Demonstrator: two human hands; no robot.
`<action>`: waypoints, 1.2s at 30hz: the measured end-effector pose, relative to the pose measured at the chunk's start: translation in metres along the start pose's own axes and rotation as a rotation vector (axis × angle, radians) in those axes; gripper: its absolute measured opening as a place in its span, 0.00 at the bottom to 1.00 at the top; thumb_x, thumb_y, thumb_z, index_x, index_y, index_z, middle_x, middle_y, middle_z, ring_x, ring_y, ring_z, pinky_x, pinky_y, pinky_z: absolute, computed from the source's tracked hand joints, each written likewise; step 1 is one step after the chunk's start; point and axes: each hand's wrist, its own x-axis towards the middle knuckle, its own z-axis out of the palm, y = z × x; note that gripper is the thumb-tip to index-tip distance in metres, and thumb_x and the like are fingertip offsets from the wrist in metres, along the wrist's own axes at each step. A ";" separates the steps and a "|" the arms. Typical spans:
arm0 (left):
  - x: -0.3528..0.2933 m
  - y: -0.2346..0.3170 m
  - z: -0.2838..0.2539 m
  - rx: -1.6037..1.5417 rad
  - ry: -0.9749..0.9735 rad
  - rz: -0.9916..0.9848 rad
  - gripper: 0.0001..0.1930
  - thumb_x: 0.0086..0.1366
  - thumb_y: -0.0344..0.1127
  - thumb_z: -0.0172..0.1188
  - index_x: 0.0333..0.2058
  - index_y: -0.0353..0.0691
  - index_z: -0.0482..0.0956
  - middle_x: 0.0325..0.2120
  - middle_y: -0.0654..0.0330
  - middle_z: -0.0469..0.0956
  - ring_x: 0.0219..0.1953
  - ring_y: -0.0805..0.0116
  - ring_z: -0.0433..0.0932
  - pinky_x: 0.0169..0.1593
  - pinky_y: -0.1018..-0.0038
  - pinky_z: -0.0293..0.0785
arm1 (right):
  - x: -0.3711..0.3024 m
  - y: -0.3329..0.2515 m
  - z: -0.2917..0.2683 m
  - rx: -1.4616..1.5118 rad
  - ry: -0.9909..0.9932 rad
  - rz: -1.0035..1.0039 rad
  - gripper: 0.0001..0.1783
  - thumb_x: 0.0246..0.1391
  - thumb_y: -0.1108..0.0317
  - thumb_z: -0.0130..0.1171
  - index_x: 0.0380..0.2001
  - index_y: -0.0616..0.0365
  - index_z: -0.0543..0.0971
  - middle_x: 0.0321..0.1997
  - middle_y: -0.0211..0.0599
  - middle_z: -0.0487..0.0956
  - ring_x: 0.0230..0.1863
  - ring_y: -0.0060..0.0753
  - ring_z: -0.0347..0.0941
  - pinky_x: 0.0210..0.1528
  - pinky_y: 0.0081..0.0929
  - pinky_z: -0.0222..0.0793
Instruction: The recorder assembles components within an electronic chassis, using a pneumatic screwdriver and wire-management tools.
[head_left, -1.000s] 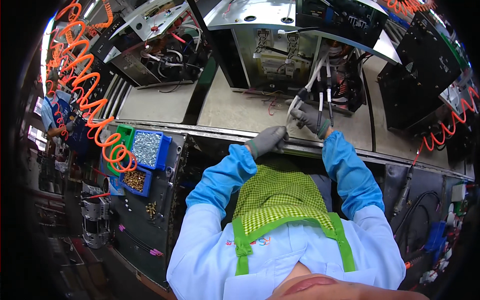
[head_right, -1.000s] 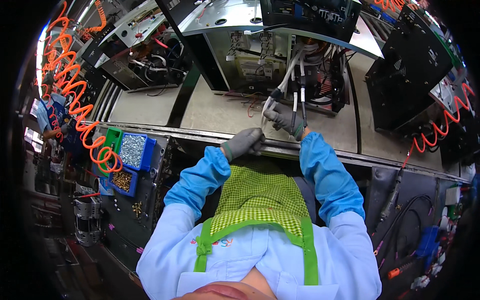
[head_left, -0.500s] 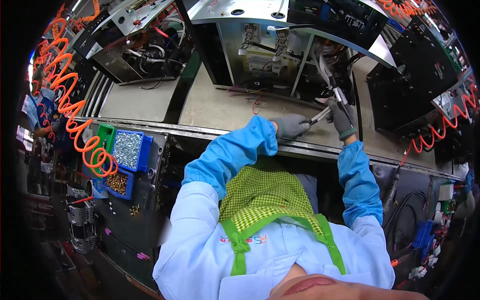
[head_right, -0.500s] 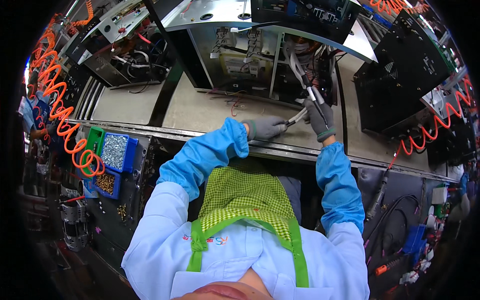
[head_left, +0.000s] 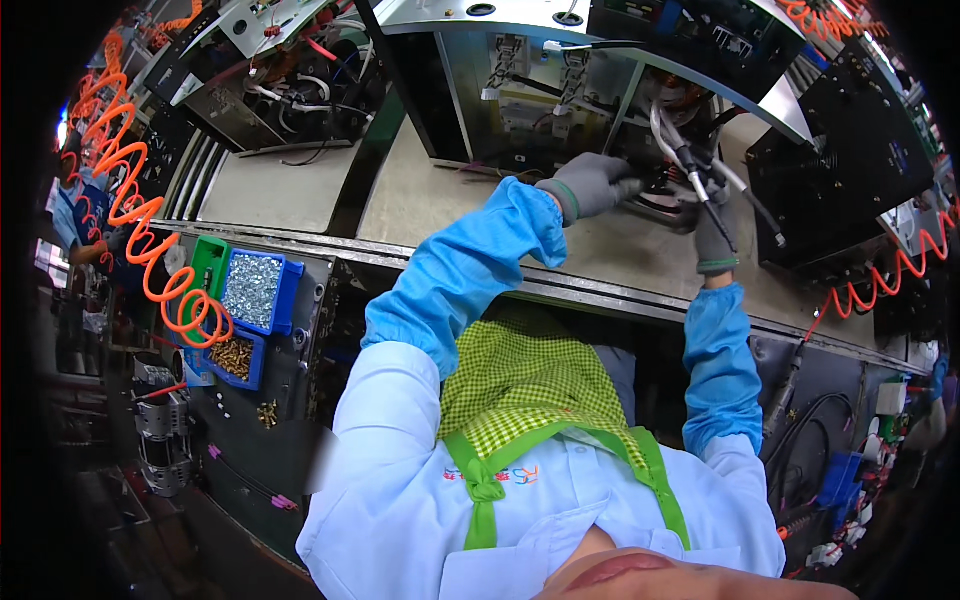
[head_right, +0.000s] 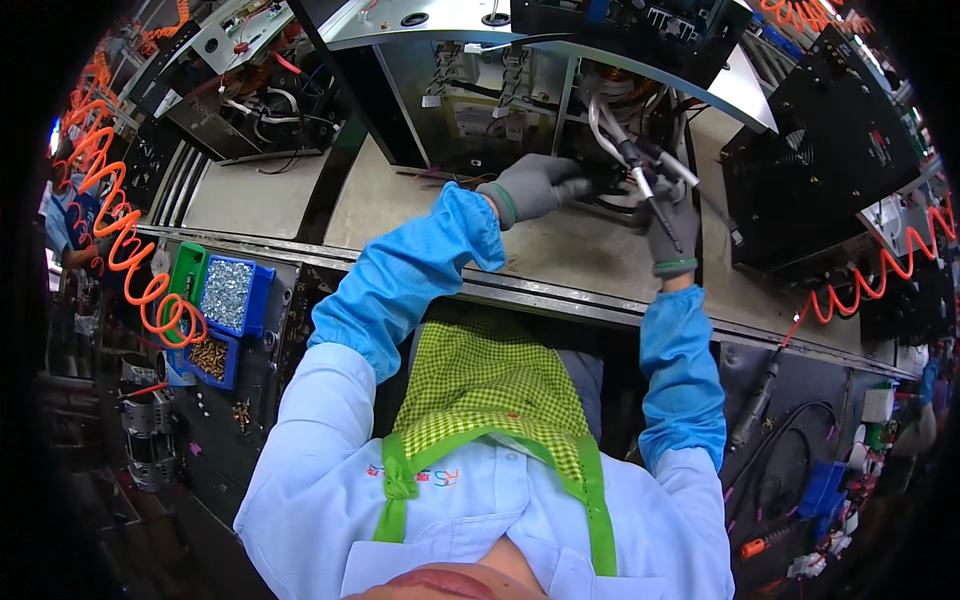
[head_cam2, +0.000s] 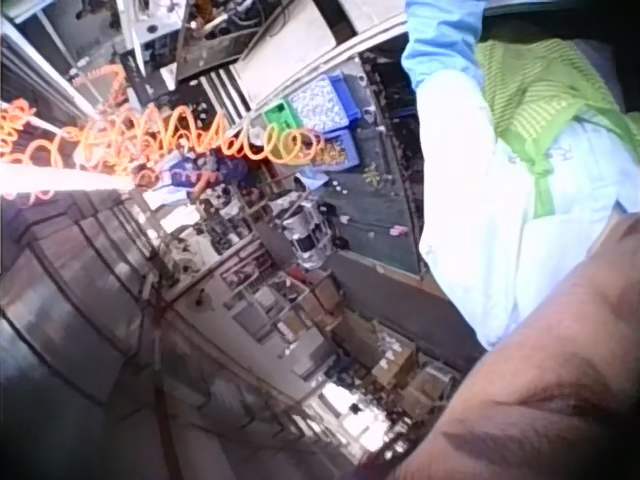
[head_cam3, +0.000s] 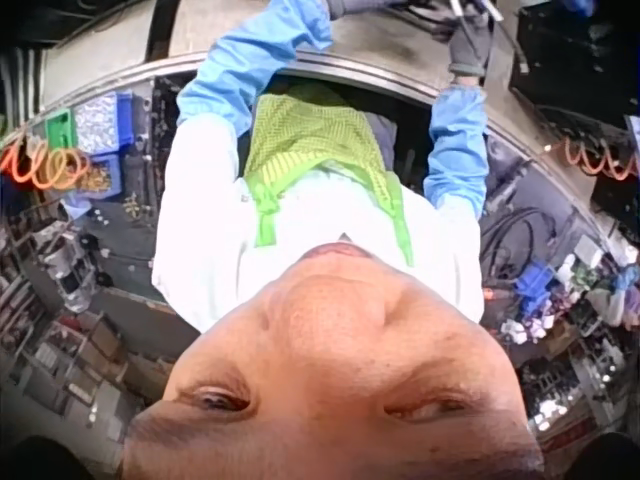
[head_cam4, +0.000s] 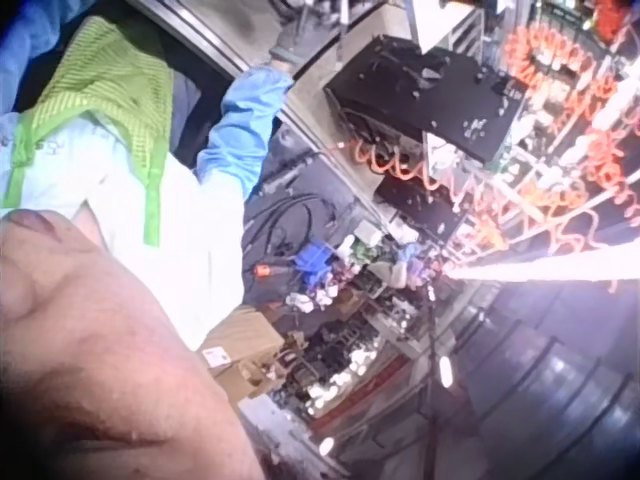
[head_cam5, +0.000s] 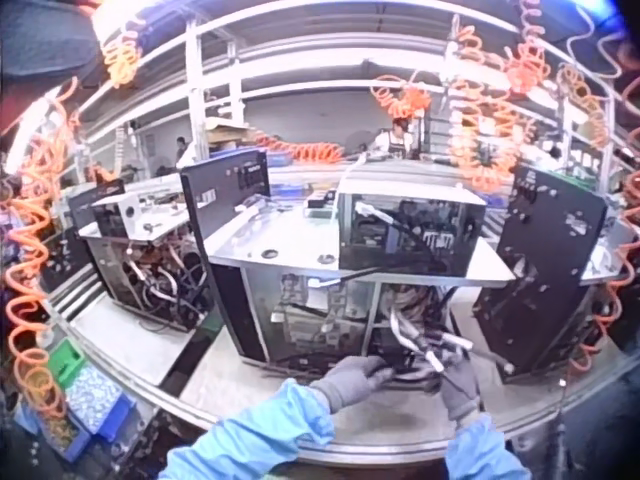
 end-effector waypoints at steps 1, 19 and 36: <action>-0.004 -0.001 -0.002 -0.143 0.055 -0.130 0.20 0.61 0.48 0.55 0.45 0.39 0.76 0.35 0.45 0.78 0.40 0.47 0.77 0.44 0.62 0.72 | 0.006 -0.001 -0.003 0.012 0.065 -0.073 0.19 0.62 0.56 0.46 0.40 0.62 0.76 0.21 0.33 0.78 0.21 0.23 0.75 0.22 0.21 0.69; 0.030 -0.043 0.041 -0.595 0.778 -0.157 0.17 0.61 0.42 0.51 0.45 0.42 0.76 0.40 0.48 0.78 0.45 0.49 0.76 0.47 0.66 0.71 | 0.028 0.050 0.051 -0.411 0.434 -0.476 0.15 0.59 0.62 0.50 0.40 0.64 0.75 0.28 0.47 0.77 0.30 0.39 0.76 0.31 0.31 0.72; 0.024 -0.069 0.031 0.108 0.640 0.124 0.22 0.53 0.34 0.61 0.48 0.41 0.73 0.36 0.46 0.77 0.38 0.48 0.76 0.42 0.64 0.73 | 0.098 0.136 0.071 -1.402 -0.009 -0.527 0.16 0.48 0.78 0.48 0.42 0.63 0.75 0.30 0.47 0.77 0.27 0.48 0.72 0.32 0.42 0.68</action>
